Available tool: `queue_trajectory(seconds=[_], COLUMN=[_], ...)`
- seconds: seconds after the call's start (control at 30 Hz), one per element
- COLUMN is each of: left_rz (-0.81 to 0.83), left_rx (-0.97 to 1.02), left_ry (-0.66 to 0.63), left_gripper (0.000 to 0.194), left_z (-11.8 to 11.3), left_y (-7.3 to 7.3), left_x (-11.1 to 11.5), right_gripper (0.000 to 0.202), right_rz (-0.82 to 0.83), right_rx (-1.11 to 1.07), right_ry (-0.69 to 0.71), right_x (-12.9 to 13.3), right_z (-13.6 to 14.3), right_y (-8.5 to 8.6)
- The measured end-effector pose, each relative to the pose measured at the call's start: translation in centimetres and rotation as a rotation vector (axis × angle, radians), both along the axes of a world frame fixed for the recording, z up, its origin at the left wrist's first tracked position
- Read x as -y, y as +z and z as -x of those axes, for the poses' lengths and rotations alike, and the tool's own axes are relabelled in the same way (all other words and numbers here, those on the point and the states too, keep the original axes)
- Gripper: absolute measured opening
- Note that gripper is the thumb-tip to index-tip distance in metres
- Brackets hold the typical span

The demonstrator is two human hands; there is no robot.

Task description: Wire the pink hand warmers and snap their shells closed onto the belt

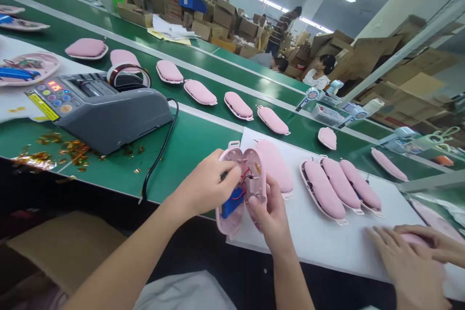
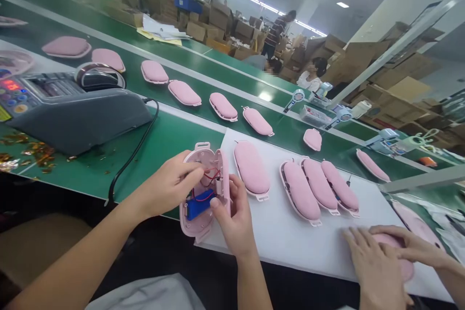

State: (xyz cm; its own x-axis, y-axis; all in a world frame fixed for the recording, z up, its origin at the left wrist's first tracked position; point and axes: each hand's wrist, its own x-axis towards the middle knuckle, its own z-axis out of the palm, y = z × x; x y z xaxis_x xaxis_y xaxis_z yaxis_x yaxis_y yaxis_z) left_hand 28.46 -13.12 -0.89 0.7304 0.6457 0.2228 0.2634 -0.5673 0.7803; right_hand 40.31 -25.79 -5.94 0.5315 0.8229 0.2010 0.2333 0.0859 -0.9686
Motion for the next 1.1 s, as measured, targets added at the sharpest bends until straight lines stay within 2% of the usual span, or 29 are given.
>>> queue_trajectory(seconds=[0.07,0.17,0.33,0.4,0.43,0.5,0.57,0.63,0.73,0.83,0.97,1.1], left_rz=[0.072,0.061,0.001,-0.001,0.004,0.008,0.031,0.137,0.349,0.316,0.116,0.085], left_rx=[0.053,0.070,-0.024,-0.052,-0.052,-0.019,0.039,0.090,0.104,0.089,0.061,-0.023], left_ry=[0.140,0.266,0.276,0.252,0.236,0.203,0.161,0.081,-0.111,-0.174,-0.067,0.135], left_gripper=[0.047,0.042,0.023,0.009,0.010,0.034,0.049,0.060,0.085,0.095,0.082,0.076], left_z=[-1.0,-2.5,-3.4,-3.6,-3.6,-3.8,-3.8,-3.4,-2.4,-1.8,-2.1,-3.0], left_y=[-0.1,-0.6,-0.8,-0.6,-0.5,-0.4,-0.4,-0.5,-1.1,-1.9,-2.4,-2.1], left_x=[0.1,0.3,0.7,0.9,1.0,1.0,0.7,0.2,-0.5,-0.8,-0.4,0.0], right_gripper=[0.043,0.044,0.047,0.047,0.048,0.049,0.051,0.053,0.053,0.048,0.041,0.041], right_rz=[0.012,0.028,0.077,0.085,0.086,0.080,0.066,0.053,0.026,-0.004,0.005,0.028], right_rx=[-0.084,-0.139,-0.125,-0.127,-0.137,-0.170,-0.214,-0.272,-0.344,-0.313,-0.203,-0.132], right_ry=[0.043,0.036,-0.029,-0.028,-0.029,-0.033,-0.044,-0.054,-0.068,-0.070,-0.087,-0.121], right_x=[0.0,0.0,0.2,0.2,0.1,0.0,-0.2,-0.2,-0.3,-0.3,-0.5,-0.6], right_z=[-0.1,-0.3,-0.4,-0.4,-0.3,-0.3,-0.5,-0.7,-1.1,-1.3,-1.2,-0.7], right_y=[0.2,0.3,-0.2,-0.3,-0.3,-0.2,-0.1,-0.1,-0.4,-0.7,-0.4,-0.2])
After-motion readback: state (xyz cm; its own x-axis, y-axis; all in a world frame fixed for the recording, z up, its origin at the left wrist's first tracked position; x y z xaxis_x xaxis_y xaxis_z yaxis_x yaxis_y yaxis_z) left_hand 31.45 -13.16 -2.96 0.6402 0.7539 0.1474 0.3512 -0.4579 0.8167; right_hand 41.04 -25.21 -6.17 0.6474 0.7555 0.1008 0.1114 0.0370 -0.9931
